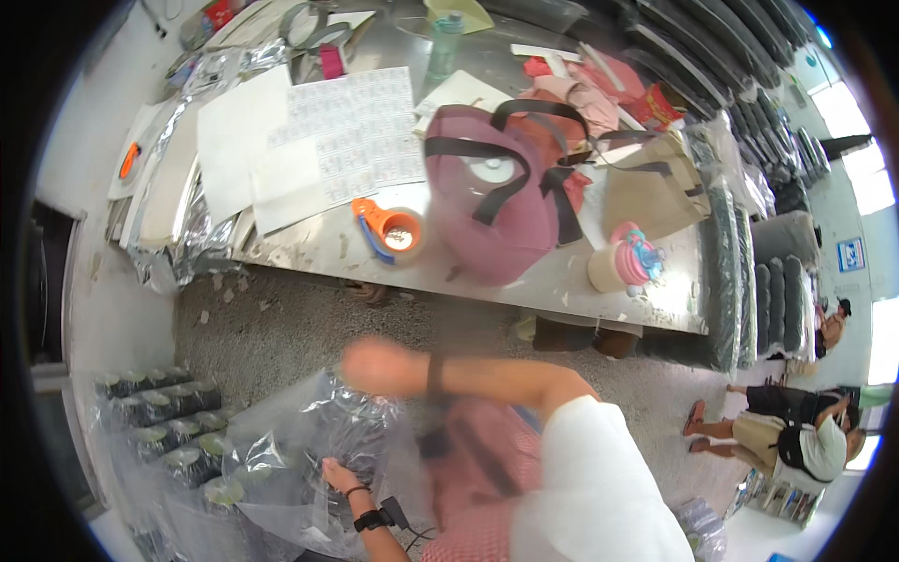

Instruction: The person places items into large plastic bags and seals the bags using a tape dispenser by hand.

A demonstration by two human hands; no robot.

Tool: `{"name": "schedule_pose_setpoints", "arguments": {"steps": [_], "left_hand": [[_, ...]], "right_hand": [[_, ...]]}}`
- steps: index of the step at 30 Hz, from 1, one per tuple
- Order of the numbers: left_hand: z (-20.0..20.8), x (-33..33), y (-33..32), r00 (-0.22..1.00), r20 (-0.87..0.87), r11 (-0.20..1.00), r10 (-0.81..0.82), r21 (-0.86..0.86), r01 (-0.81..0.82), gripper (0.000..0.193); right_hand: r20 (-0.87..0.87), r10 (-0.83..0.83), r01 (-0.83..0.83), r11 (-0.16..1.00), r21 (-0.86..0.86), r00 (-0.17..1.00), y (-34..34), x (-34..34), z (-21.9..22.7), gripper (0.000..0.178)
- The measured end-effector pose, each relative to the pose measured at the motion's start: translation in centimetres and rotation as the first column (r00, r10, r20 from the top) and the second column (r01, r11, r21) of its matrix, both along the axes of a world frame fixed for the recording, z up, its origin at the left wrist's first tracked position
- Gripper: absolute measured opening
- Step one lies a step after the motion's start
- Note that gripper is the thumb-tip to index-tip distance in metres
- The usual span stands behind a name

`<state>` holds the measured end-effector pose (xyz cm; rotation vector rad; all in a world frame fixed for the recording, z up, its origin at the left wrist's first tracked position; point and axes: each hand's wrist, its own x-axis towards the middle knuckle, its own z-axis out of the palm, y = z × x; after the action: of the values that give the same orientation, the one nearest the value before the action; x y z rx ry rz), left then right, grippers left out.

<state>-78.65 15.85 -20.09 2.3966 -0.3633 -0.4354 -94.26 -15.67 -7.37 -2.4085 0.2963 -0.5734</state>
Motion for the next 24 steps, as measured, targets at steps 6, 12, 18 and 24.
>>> {"name": "schedule_pose_setpoints", "arguments": {"steps": [6, 12, 18, 24], "left_hand": [[1.2, 3.8, 1.3, 0.978, -0.187, 0.990, -0.093, -0.118, 0.071, 0.020], [-0.7, 6.7, 2.6, 0.905, -0.200, 0.927, -0.375, -0.104, 0.361, 0.022], [2.7, 10.2, 19.4, 0.075, -0.239, 0.123, -0.968, -0.193, 0.973, 0.042], [24.5, 4.3, 20.4, -0.064, -0.564, -0.349, -0.823, 0.416, 0.840, 0.042]], "right_hand": [[0.236, 0.571, -0.610, 0.654, 0.447, 0.786, 26.0, 2.9, -8.3, 0.021], [-0.245, 0.559, -0.579, 0.815, -0.011, 0.792, 30.6, 6.8, -15.9, 0.016], [-0.433, 0.430, -0.584, 0.740, -0.334, 0.792, 18.9, 3.4, 6.9, 0.012], [-0.567, 0.271, -0.469, 0.851, -0.236, 0.778, 24.5, -3.3, 6.8, 0.012]]}}
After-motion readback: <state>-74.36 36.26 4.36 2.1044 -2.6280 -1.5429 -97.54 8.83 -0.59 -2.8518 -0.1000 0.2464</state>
